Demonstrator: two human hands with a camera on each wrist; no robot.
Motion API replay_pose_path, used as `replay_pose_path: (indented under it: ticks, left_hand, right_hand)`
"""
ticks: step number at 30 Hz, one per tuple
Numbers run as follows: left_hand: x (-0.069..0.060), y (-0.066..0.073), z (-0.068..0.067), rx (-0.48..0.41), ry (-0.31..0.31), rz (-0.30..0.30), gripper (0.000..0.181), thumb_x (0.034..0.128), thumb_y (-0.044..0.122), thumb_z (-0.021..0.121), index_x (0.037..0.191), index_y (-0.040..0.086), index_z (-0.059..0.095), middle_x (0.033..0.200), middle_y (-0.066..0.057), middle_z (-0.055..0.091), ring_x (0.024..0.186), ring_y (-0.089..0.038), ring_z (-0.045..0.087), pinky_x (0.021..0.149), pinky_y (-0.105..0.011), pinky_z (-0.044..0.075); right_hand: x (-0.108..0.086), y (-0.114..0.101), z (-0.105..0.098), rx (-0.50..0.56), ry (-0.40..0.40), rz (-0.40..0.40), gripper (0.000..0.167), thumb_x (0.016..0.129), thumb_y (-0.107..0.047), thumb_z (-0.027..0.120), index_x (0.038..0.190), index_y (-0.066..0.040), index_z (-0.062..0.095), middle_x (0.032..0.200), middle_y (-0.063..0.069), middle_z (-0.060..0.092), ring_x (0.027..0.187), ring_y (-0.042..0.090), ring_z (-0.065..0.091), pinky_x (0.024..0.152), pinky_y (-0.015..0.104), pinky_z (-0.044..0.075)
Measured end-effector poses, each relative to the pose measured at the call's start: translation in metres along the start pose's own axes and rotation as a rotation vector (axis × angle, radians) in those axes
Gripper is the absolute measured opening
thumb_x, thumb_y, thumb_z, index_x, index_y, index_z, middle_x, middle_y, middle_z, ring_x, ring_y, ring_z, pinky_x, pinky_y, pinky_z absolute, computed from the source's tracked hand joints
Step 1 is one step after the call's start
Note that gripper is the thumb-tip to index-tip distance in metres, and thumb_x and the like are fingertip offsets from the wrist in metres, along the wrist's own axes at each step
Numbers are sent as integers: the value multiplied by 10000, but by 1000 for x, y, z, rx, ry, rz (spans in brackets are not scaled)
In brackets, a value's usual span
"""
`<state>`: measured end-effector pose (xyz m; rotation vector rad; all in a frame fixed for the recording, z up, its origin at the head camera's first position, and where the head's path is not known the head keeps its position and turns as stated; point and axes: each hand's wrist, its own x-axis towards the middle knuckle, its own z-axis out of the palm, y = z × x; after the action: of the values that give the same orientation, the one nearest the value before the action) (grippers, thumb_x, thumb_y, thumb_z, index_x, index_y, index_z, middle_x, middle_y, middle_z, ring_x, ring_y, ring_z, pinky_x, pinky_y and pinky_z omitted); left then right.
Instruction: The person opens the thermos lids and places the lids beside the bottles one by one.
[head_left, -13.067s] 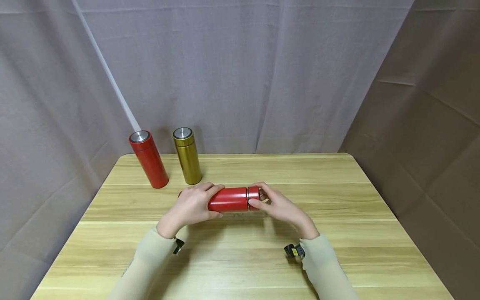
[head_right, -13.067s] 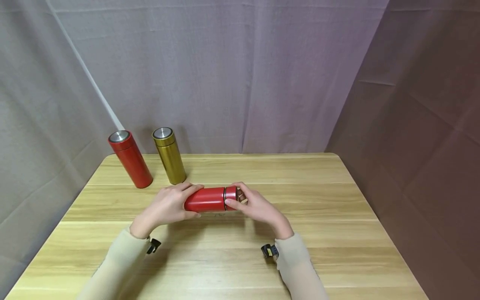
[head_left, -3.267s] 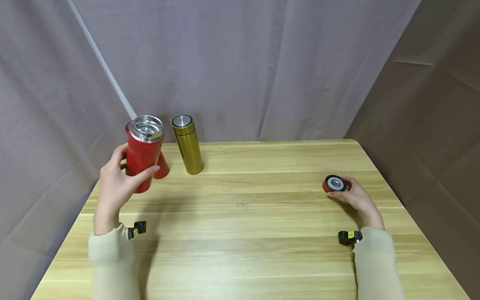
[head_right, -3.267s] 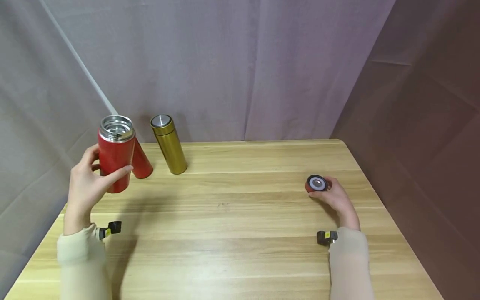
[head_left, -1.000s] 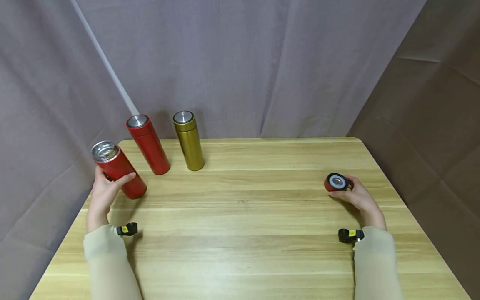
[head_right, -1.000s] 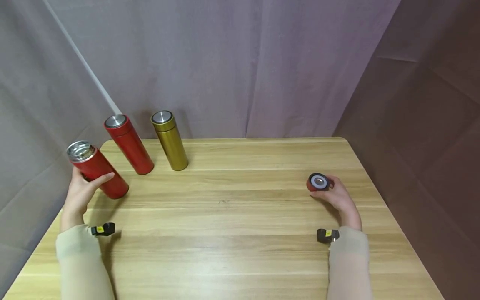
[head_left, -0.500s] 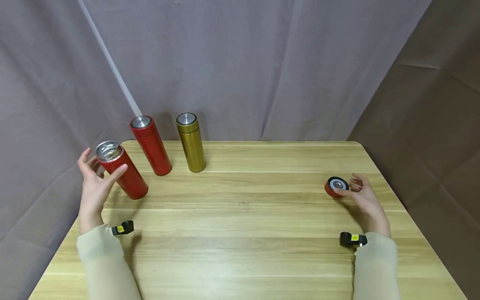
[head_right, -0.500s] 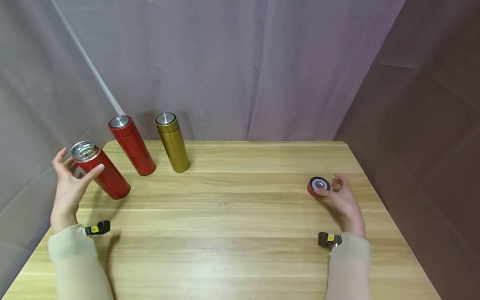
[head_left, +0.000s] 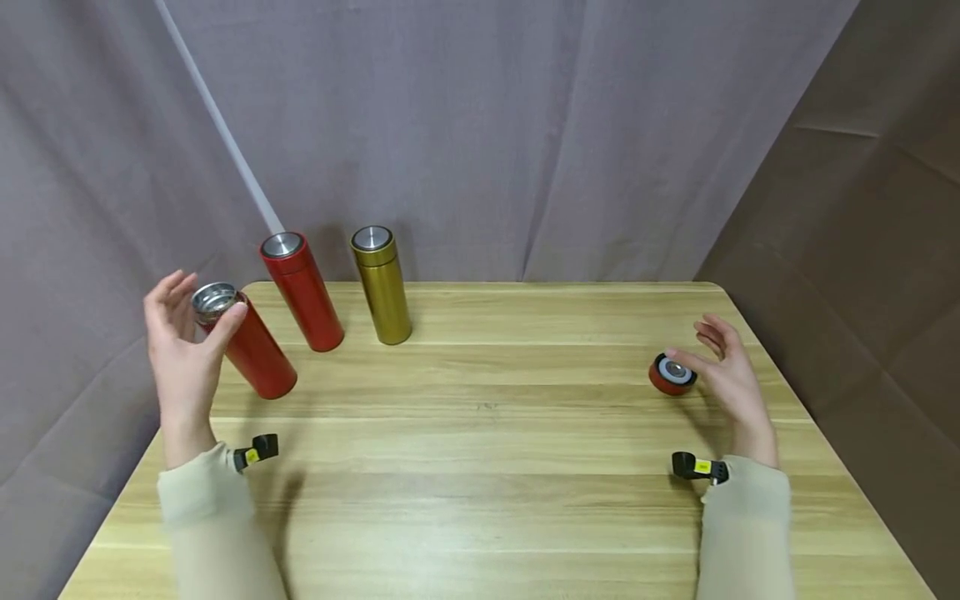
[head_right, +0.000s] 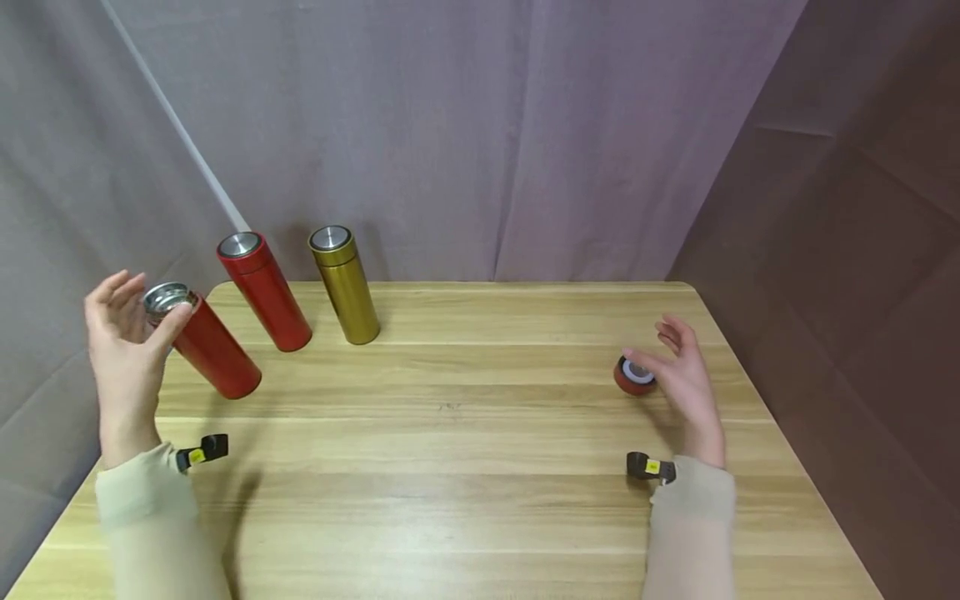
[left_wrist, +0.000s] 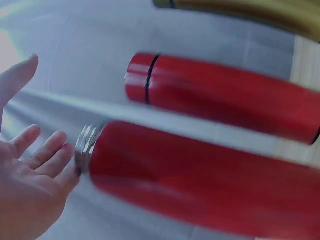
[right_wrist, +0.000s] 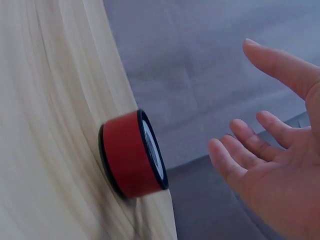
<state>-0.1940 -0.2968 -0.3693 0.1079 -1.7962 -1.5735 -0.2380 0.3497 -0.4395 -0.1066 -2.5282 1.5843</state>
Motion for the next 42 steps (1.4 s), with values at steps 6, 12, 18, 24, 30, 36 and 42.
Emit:
replay_pose_path:
  ticks: [6,12,18,24,30,36,42]
  left_hand:
    - [-15,20,34,197,6,140,635,821,62,819,1393,58,545,1462,-70,515,1427,-113,376,1168,-318,252]
    - [-18,17,65,85,-131,167,626,828,-9,793,1389,-18,515,1400,-204,535,1358,-174,452,1165,-312,269]
    - [-10,-18,90,-40,-244,92,651,842,3,791,1413,9,480,1413,-171,527,1372,-226,459,1169,-337,289]
    - [-5,-40,110,-68,-290,5,701,849,71,807,1443,28,438,1439,-122,510,1383,-230,445,1164,-348,300]
    - [4,-61,129,2,-344,-95,812,847,130,819,1509,75,352,1487,-131,446,1398,-262,414,1174,-385,278]
    - [12,-85,148,90,-441,-154,887,845,258,831,1531,72,301,1505,-173,419,1407,-336,384,1160,-465,287]
    - [12,-106,154,120,-524,-241,911,839,363,826,1519,85,287,1505,-172,415,1406,-309,377,1155,-491,282]
  right_hand:
    - [2,-5,8,27,-21,-10,896,951,-186,713,1611,-79,117,1589,231,266,1431,338,292,917,66,381]
    - [2,-7,12,13,-39,-29,894,955,-219,711,1613,-90,120,1586,239,280,1418,360,323,893,47,362]
    - [2,-10,18,52,-65,-38,876,959,-216,705,1609,-92,131,1572,237,292,1397,363,348,883,78,384]
    - [2,-10,22,82,-68,-35,874,950,-203,719,1605,-92,151,1547,230,320,1366,337,378,892,93,391]
    - [2,-9,21,81,-65,-42,867,947,-195,723,1603,-90,166,1508,180,371,1337,298,413,892,96,399]
    - [2,-6,20,82,-64,-47,861,948,-188,721,1599,-69,171,1493,184,385,1313,280,429,884,94,400]
    - [3,-4,24,84,-78,-33,854,955,-217,713,1601,-77,172,1499,209,374,1303,271,433,882,93,395]
